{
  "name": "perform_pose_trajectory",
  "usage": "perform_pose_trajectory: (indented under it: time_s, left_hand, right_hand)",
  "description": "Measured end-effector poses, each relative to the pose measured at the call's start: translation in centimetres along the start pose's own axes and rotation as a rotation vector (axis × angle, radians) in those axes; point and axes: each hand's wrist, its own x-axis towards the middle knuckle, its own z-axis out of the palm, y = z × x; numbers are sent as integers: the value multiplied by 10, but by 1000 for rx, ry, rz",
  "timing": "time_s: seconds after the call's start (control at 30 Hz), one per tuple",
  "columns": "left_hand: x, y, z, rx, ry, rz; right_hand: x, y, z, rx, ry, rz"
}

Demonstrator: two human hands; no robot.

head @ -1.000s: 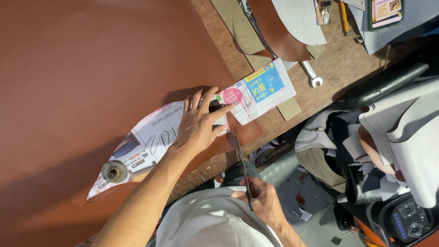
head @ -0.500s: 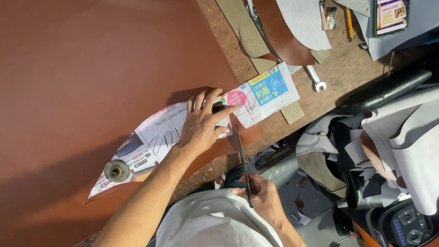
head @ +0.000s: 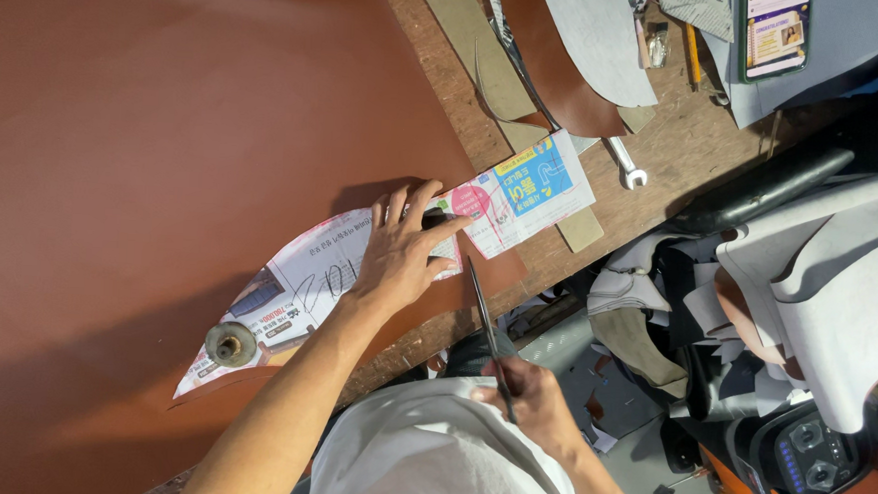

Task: The person positions a paper template onto a large piece of brown fabric and cuts the fabric around the template using shears.

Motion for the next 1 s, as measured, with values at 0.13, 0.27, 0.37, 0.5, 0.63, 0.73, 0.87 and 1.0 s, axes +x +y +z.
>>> perform_pose_trajectory:
  time_s: [0.13,0.27,0.37,0.5,0.63,0.73,0.87,1.0]
  left_hand:
    - [0,1,1,13,9,5]
    - [-2,1,4,56,16,14]
    - [0,3,4,52,13,14]
    - [0,6,1,45,-32,-16]
    - [1,8,2,34,-12,-33]
    - [1,8,3,31,-15,-51]
    - [1,7,4,38,-15,-44]
    - [2,9,3,19,-21,-57]
  right_hand:
    - [-15,29,-53,-328,-133,111]
    - [-13,48,-107,-361,-196,190]
    - [-4,43,-123,-367,-208,172]
    - [15,21,-127,-371,-244,8]
    - [21,3,-119,-346,-245,-20]
    - [21,-3,-112,-297,-241,-8]
    - [21,-6,-107,-282,-246,60]
    - [21,-8,-105,-316,-225,37]
